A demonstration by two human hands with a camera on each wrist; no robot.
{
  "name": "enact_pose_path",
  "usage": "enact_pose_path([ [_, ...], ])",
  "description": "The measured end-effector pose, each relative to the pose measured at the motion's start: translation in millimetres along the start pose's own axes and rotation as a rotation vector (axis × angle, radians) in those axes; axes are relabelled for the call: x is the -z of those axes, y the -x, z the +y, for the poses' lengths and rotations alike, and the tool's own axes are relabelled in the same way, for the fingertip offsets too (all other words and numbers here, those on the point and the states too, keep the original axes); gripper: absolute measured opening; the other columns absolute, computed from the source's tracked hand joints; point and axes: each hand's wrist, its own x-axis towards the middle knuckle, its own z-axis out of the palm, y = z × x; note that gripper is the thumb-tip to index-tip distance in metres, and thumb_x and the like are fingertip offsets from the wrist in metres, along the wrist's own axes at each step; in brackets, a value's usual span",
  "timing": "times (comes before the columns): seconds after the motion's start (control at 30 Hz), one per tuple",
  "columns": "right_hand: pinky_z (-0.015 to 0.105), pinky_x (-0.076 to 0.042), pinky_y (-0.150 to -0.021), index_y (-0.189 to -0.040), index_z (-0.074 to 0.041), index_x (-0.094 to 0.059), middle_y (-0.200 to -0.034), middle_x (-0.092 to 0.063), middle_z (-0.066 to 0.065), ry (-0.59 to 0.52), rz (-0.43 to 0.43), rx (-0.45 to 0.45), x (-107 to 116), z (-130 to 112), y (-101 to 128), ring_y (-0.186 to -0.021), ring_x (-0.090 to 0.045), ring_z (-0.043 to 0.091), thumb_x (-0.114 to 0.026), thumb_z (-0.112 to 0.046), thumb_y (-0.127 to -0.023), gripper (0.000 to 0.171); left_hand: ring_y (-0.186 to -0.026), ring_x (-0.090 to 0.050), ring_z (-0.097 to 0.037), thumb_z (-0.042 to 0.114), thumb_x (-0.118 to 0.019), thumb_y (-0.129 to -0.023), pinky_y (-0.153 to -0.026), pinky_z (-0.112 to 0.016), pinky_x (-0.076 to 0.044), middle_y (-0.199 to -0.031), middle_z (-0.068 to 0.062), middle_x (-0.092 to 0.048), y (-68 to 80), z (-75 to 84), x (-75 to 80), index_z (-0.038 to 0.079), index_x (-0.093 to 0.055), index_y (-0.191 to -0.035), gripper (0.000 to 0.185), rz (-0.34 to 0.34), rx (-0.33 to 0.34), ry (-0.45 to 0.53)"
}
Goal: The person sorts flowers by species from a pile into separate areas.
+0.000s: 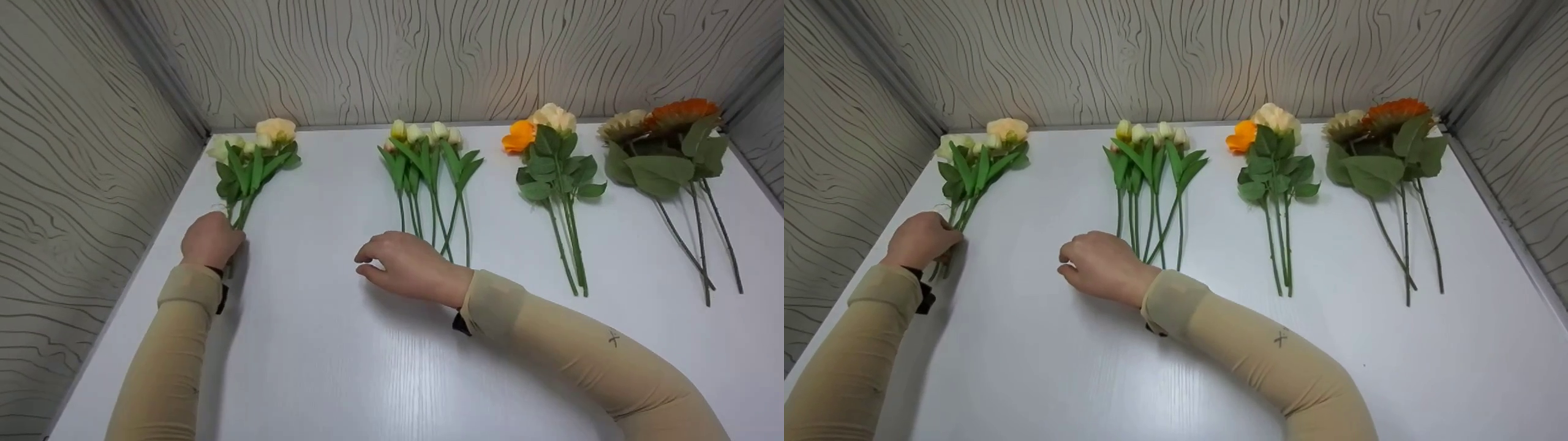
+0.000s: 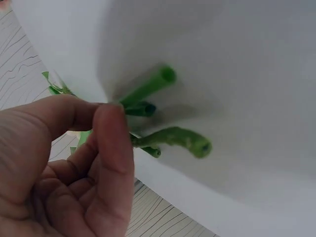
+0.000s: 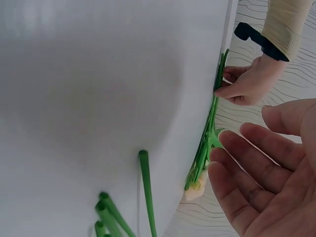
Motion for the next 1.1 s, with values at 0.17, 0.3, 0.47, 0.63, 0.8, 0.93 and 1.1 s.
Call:
enact_pose_path([
  [0.17, 0.037, -0.054, -0.091, -0.114, -0.008, -0.078, -0.11, -0.075, 0.003, 0.0, 0.015, -0.015, 4.9, 8.6, 3.4, -0.105, -0.069, 0.021, -0.066, -0.019, -0.101, 0.021, -0.062, -0.054, -0.027, 0.011, -0.059, -0.091, -0.054, -0.036, -0.043, -0.066, -0.01, -0.055, 3.6, -1.3, 5.5, 0.003, -0.055, -0.072, 0.021, 0.009, 0.013, 0.052],
  [0.3, 0.038, -0.054, -0.092, -0.115, -0.008, -0.078, -0.11, -0.075, 0.003, -0.021, 0.029, -0.041, 11.4, 14.6, 6.7, -0.105, -0.069, 0.021, -0.065, -0.019, -0.101, 0.022, -0.063, -0.055, -0.026, 0.011, -0.059, -0.091, -0.055, -0.035, -0.044, -0.066, -0.009, -0.059, 7.9, 1.5, 16.3, 0.001, -0.062, -0.073, 0.021, 0.022, -0.001, 0.073],
  [0.47, 0.037, -0.055, -0.091, -0.116, -0.008, -0.077, -0.11, -0.075, 0.002, -0.085, 0.089, -0.106, 21.4, 28.0, 15.1, -0.103, -0.069, 0.018, -0.065, -0.019, -0.102, 0.021, -0.06, -0.057, -0.023, 0.012, -0.056, -0.096, -0.055, -0.035, -0.044, -0.065, -0.008, -0.062, 16.3, 21.0, 22.8, 0.001, -0.065, -0.079, 0.023, 0.04, -0.065, 0.158],
  [0.63, 0.036, -0.056, -0.082, -0.117, -0.013, -0.077, -0.111, -0.074, -0.002, -0.234, 0.196, -0.209, 31.1, 45.0, 30.8, -0.093, -0.067, 0.014, -0.064, -0.019, -0.103, 0.02, -0.071, -0.068, -0.023, 0.021, -0.058, -0.103, -0.063, -0.037, -0.053, -0.085, -0.011, -0.069, 28.2, 68.6, 9.5, 0.002, -0.068, -0.104, 0.021, -0.026, -0.121, 0.333],
  [0.8, 0.035, -0.054, -0.076, -0.119, -0.018, -0.076, -0.109, -0.073, -0.001, -0.493, 0.325, -0.305, 45.7, 61.1, 47.6, -0.089, -0.064, 0.02, -0.067, -0.029, -0.102, 0.022, -0.074, -0.07, -0.024, 0.022, -0.066, -0.102, -0.071, -0.046, -0.06, -0.095, -0.012, -0.067, 47.2, 135.0, -16.4, 0.005, -0.067, -0.109, 0.018, -0.114, -0.226, 0.571],
  [0.93, 0.035, -0.056, -0.085, -0.121, -0.014, -0.075, -0.112, -0.073, 0.007, -0.705, 0.42, -0.357, 59.1, 71.3, 58.0, -0.098, -0.066, 0.026, -0.069, -0.034, -0.1, 0.029, -0.07, -0.07, -0.024, 0.021, -0.069, -0.1, -0.07, -0.047, -0.061, -0.093, -0.012, -0.067, 62.1, 186.4, -37.5, 0.008, -0.068, -0.104, 0.014, -0.2, -0.351, 0.705],
  [1.1, 0.036, -0.056, -0.088, -0.125, -0.006, -0.071, -0.116, -0.071, 0.014, -0.856, 0.512, -0.381, 73.2, 76.5, 66.7, -0.103, -0.067, 0.03, -0.071, -0.034, -0.098, 0.039, -0.067, -0.068, -0.022, 0.022, -0.07, -0.1, -0.069, -0.048, -0.06, -0.091, -0.008, -0.068, 73.8, 232.8, -59.0, 0.011, -0.068, -0.101, 0.011, -0.287, -0.485, 0.776],
])
